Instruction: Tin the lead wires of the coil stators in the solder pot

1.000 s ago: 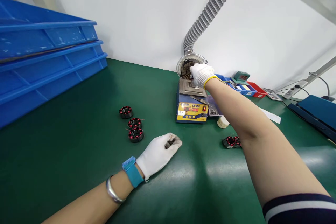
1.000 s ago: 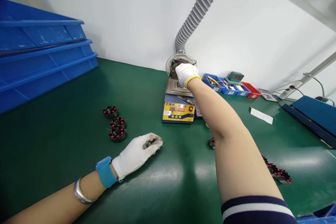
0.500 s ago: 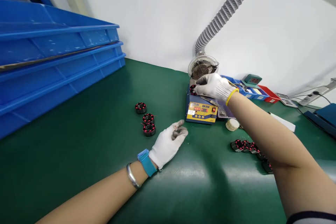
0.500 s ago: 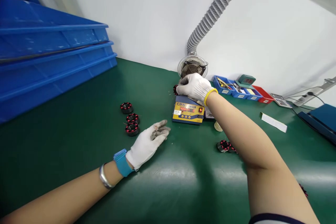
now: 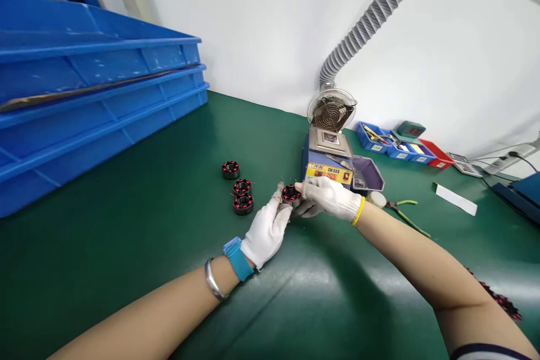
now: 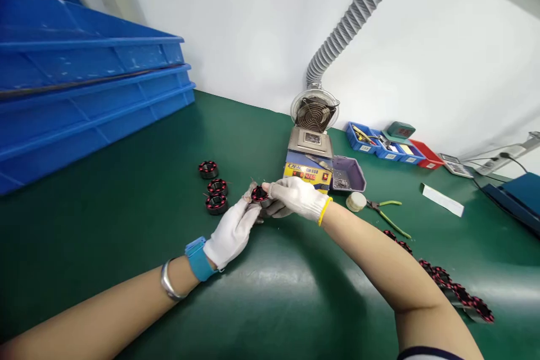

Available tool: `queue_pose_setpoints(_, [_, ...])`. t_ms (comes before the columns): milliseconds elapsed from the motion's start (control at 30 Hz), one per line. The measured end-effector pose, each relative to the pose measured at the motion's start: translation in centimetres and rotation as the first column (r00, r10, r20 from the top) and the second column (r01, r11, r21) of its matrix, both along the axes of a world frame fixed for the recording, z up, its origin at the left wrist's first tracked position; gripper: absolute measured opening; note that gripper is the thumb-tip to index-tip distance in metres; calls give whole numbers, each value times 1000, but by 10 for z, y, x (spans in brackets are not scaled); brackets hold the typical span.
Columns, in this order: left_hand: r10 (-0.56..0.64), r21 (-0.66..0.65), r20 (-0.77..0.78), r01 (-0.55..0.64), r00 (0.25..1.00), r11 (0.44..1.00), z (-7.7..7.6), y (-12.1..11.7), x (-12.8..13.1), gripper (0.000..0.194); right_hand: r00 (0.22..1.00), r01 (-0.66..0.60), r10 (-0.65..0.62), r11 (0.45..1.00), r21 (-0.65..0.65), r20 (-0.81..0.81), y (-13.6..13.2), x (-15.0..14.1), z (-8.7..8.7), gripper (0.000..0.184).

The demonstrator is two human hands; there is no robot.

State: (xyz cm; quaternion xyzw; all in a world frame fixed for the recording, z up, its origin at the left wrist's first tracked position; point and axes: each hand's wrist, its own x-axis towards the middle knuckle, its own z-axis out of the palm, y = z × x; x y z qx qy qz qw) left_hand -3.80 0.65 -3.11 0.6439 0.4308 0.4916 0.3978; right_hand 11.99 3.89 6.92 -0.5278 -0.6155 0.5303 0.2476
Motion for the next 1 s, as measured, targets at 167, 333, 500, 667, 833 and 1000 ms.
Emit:
queue_pose_setpoints(167, [-53, -122, -45, 48, 998, 991, 6, -5, 8, 71, 991, -94, 107, 983, -158, 80, 25, 18, 15, 30])
queue_pose_setpoints(333, [-86, -226, -139, 53, 987, 973, 17, -6, 12, 76, 827, 139, -368, 866, 481, 424, 73, 46, 45, 39])
queue_pose_setpoints(500, [-116, -227, -187, 72, 976, 971, 16, -4, 11, 71, 634, 54, -562, 718, 694, 532, 114, 66, 60, 39])
queue_pose_setpoints(667, [-124, -229, -205, 75, 971, 970, 17, -3, 11, 68, 506, -11, -624, 686, 728, 596, 131, 69, 50, 38])
queue_pose_setpoints(833, [-131, -234, -199, 83, 971, 969, 18, -3, 12, 66, 435, -63, -629, 693, 719, 644, 132, 65, 42, 41])
queue_pose_setpoints(1000, [-139, -238, -209, 87, 968, 967, 19, -3, 11, 65, 425, -63, -633, 692, 719, 647, 130, 64, 39, 41])
